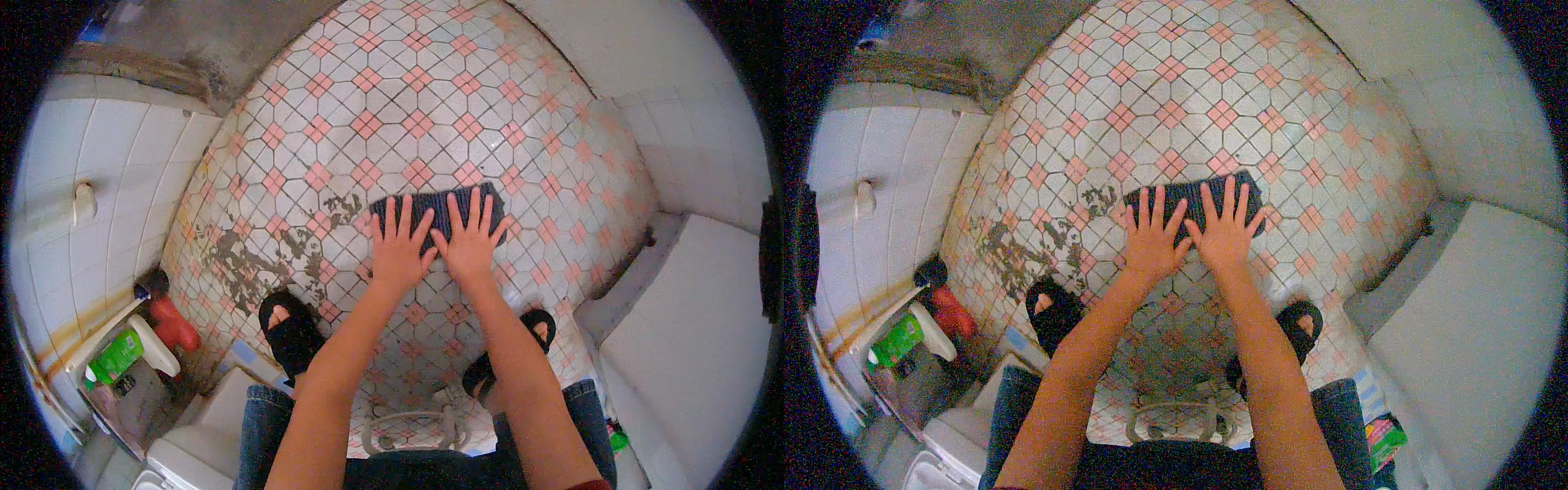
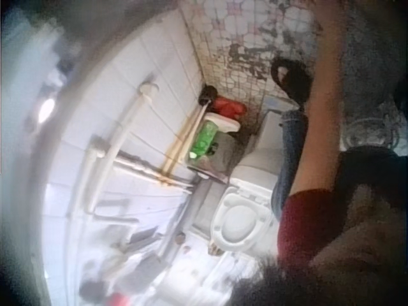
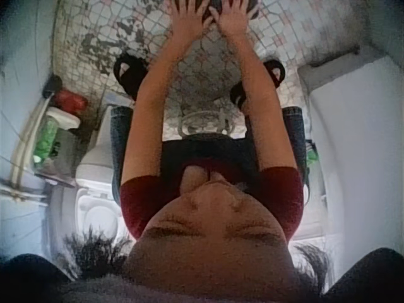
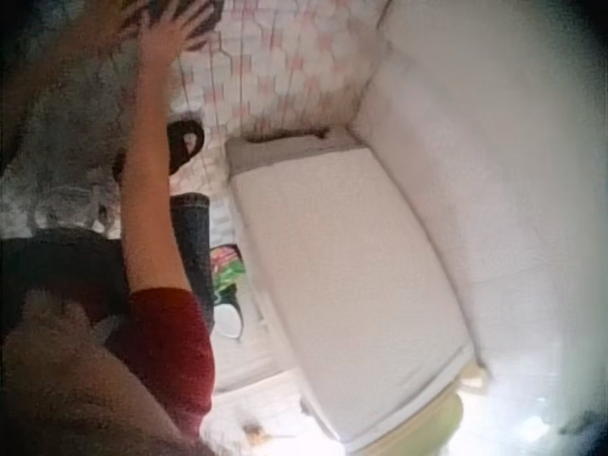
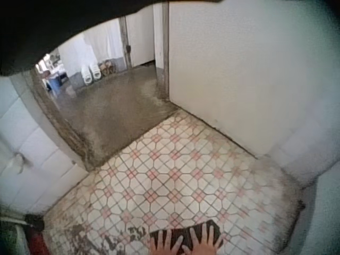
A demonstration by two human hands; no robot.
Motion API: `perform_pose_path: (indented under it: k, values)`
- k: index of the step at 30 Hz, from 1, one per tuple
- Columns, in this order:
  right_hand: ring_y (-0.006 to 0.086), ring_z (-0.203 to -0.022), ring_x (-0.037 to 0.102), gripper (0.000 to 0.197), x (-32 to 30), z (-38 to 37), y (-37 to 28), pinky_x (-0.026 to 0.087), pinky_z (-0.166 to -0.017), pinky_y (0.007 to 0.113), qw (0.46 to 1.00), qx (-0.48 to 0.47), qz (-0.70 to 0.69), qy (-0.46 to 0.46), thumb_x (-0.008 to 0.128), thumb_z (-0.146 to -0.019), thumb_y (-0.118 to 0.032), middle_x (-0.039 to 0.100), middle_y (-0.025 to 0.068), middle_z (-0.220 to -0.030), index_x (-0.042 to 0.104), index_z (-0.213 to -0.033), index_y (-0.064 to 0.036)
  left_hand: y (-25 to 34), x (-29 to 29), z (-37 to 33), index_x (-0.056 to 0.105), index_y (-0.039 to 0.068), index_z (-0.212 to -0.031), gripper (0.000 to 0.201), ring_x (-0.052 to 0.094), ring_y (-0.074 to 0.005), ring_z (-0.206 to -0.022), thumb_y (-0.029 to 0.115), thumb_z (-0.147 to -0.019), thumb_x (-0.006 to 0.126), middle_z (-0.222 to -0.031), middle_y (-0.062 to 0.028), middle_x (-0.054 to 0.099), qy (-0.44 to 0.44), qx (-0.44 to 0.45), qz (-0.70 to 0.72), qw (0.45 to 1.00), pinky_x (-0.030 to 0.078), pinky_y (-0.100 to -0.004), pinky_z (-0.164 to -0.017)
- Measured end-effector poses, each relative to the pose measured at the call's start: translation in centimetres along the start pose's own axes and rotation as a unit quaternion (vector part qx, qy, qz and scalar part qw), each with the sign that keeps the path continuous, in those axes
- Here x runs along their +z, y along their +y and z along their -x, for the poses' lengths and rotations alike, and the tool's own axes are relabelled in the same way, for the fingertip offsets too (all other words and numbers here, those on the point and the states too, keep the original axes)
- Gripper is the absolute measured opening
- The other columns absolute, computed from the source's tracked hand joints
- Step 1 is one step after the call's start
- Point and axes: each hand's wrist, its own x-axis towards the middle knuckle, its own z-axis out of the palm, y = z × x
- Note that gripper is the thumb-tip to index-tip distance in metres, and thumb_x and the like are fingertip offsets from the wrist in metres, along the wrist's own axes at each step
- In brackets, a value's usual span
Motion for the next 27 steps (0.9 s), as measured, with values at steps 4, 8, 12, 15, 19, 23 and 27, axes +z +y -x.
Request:
perform_pose_path:
  k: [4, 8, 12, 15, 19, 23, 27]
  values:
    - [0.0402, -0.143, 0.018, 0.071, -0.3, 6.1, 0.1, 0.009, -0.104, 0.073, 0.999, 0.024, -0.015, -0.020, 0.061, -0.081, -0.052, 0.022, 0.0149, -0.156, 0.042, -0.143, -0.0249, 1.6, 1.3, 5.1, 0.039, 0.024, -0.145, 0.071, 0.016, -0.0439, -0.143, 0.053, -0.083, 0.058, -0.156, -0.0177, 0.019, -0.031, 0.027, -0.007, 0.999, 0.018, -0.0648, -0.108]
    - [0.0408, -0.142, 0.017, 0.068, 0.5, 11.0, 0.3, 0.008, -0.105, 0.073, 0.998, 0.042, -0.004, -0.045, 0.061, -0.081, -0.053, 0.020, 0.0148, -0.156, 0.043, -0.142, -0.0295, 2.4, 1.9, 8.5, 0.039, 0.026, -0.145, 0.070, 0.015, -0.0417, -0.143, 0.053, -0.083, 0.058, -0.157, -0.0156, 0.018, -0.070, 0.052, -0.004, 0.996, 0.018, -0.0633, -0.109]
    - [0.0402, -0.142, 0.017, 0.064, -0.1, 11.0, 0.4, 0.008, -0.105, 0.073, 0.996, 0.045, 0.004, -0.074, 0.060, -0.082, -0.054, 0.019, 0.0147, -0.156, 0.044, -0.141, -0.0340, 2.9, 1.2, 8.5, 0.041, 0.027, -0.143, 0.067, 0.015, -0.0378, -0.144, 0.051, -0.084, 0.059, -0.158, -0.0119, 0.018, -0.107, 0.054, -0.002, 0.993, 0.017, -0.0603, -0.110]
    - [0.0394, -0.142, 0.018, 0.062, -0.6, 8.8, 0.9, 0.008, -0.104, 0.073, 0.998, 0.025, -0.006, -0.053, 0.059, -0.082, -0.054, 0.020, 0.0136, -0.156, 0.045, -0.140, -0.0346, 2.9, 0.5, 6.4, 0.046, 0.025, -0.140, 0.064, 0.016, -0.0381, -0.144, 0.050, -0.083, 0.059, -0.156, -0.0124, 0.022, -0.097, 0.051, -0.008, 0.994, 0.019, -0.0608, -0.110]
    - [0.0381, -0.142, 0.019, 0.061, -1.3, 2.5, 3.5, 0.011, -0.104, 0.073, 1.000, -0.014, -0.002, -0.018, 0.059, -0.083, -0.054, 0.022, 0.0114, -0.156, 0.046, -0.139, -0.0345, 3.8, 0.8, 0.5, 0.050, 0.022, -0.137, 0.061, 0.018, -0.0391, -0.143, 0.047, -0.082, 0.061, -0.155, -0.0137, 0.026, -0.012, 0.039, -0.002, 0.999, 0.021, -0.0619, -0.108]
    - [0.0336, -0.142, 0.021, 0.061, -1.6, -2.1, 6.3, 0.014, -0.105, 0.071, 0.999, -0.019, 0.008, 0.025, 0.059, -0.083, -0.054, 0.025, 0.0076, -0.155, 0.047, -0.139, -0.0350, 4.6, 0.9, -5.0, 0.049, 0.016, -0.137, 0.064, 0.019, -0.0436, -0.141, 0.049, -0.083, 0.058, -0.154, -0.0183, 0.025, 0.022, 0.071, 0.002, 0.997, 0.020, -0.0646, -0.106]
    - [0.0339, -0.142, 0.022, 0.063, -1.9, -4.7, 8.2, 0.014, -0.106, 0.069, 0.998, 0.019, 0.022, 0.047, 0.059, -0.083, -0.054, 0.026, 0.0079, -0.155, 0.044, -0.141, -0.0343, 5.8, 1.1, -8.8, 0.043, 0.021, -0.142, 0.067, 0.020, -0.0433, -0.141, 0.051, -0.084, 0.058, -0.155, -0.0175, 0.023, 0.036, 0.080, -0.015, 0.996, 0.022, -0.0645, -0.106]
